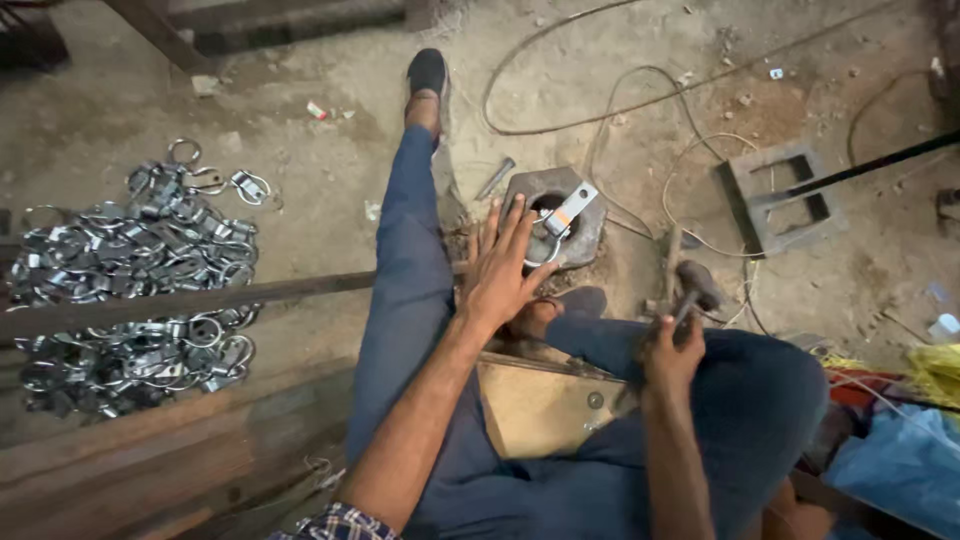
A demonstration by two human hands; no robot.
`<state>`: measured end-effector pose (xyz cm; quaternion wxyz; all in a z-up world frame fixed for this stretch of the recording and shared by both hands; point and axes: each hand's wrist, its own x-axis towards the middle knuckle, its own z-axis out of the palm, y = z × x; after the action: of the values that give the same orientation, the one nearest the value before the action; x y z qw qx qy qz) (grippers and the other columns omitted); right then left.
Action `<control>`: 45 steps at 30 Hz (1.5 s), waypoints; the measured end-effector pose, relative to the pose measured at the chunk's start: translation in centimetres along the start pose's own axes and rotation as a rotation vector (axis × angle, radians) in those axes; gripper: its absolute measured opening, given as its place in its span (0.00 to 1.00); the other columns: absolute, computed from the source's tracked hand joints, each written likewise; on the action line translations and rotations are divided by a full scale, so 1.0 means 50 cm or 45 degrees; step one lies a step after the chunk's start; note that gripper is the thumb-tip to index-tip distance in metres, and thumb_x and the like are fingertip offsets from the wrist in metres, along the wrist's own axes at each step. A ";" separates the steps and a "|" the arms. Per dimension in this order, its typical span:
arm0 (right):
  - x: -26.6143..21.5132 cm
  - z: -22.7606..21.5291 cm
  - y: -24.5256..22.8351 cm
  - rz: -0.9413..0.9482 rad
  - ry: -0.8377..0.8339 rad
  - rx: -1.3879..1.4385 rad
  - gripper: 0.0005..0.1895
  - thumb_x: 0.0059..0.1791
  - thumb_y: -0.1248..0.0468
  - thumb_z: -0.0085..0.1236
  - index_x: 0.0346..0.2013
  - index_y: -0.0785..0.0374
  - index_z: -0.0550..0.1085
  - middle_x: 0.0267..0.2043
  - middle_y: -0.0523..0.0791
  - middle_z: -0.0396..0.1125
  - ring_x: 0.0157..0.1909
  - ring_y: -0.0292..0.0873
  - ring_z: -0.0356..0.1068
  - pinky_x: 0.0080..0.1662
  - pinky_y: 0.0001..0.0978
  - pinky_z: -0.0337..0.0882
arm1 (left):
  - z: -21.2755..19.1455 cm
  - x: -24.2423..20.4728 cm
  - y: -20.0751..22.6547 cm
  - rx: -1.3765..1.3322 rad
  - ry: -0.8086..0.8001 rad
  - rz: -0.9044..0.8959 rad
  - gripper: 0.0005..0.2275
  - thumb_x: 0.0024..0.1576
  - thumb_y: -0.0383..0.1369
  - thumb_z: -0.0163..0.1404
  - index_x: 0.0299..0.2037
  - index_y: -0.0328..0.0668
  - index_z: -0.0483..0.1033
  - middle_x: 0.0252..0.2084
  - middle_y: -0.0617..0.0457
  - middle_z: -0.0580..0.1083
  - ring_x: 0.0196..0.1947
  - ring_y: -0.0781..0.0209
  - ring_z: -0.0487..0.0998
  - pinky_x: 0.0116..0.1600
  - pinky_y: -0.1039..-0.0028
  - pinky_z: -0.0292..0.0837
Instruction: The person sits on the floor and repeatedly hammers a metal piece placed on an anvil. The person holds the metal piece with the left hand and strikes it with a hammer in the right hand.
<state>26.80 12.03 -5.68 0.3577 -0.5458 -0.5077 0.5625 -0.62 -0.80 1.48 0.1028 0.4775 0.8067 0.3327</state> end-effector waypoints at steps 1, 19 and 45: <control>0.006 0.011 0.028 -0.075 0.073 0.078 0.30 0.57 0.63 0.50 0.74 0.61 0.58 0.38 0.44 0.63 0.25 0.33 0.60 0.24 0.28 0.61 | -0.002 -0.002 -0.001 -0.007 -0.008 -0.014 0.35 0.59 0.51 0.54 0.73 0.44 0.57 0.80 0.49 0.48 0.80 0.42 0.43 0.73 0.39 0.43; -0.107 0.022 -0.221 -0.698 -0.423 -0.437 0.26 0.61 0.71 0.50 0.74 0.68 0.59 0.54 0.43 0.69 0.50 0.35 0.66 0.49 0.29 0.67 | -0.018 -0.005 0.001 -0.019 0.072 0.017 0.32 0.60 0.46 0.52 0.72 0.36 0.61 0.78 0.44 0.52 0.78 0.38 0.46 0.74 0.39 0.44; -0.066 0.219 -0.307 -0.911 -0.560 -1.046 0.33 0.52 0.71 0.52 0.73 0.58 0.62 0.38 0.60 0.68 0.38 0.61 0.70 0.42 0.50 0.68 | 0.028 -0.001 0.023 0.160 0.294 -0.030 0.31 0.62 0.45 0.47 0.72 0.35 0.59 0.77 0.44 0.56 0.78 0.42 0.51 0.75 0.43 0.49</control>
<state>14.24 10.40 8.71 0.1706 -0.3048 -0.8991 0.2639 0.88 0.12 1.14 -0.0171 0.4321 0.8380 0.3329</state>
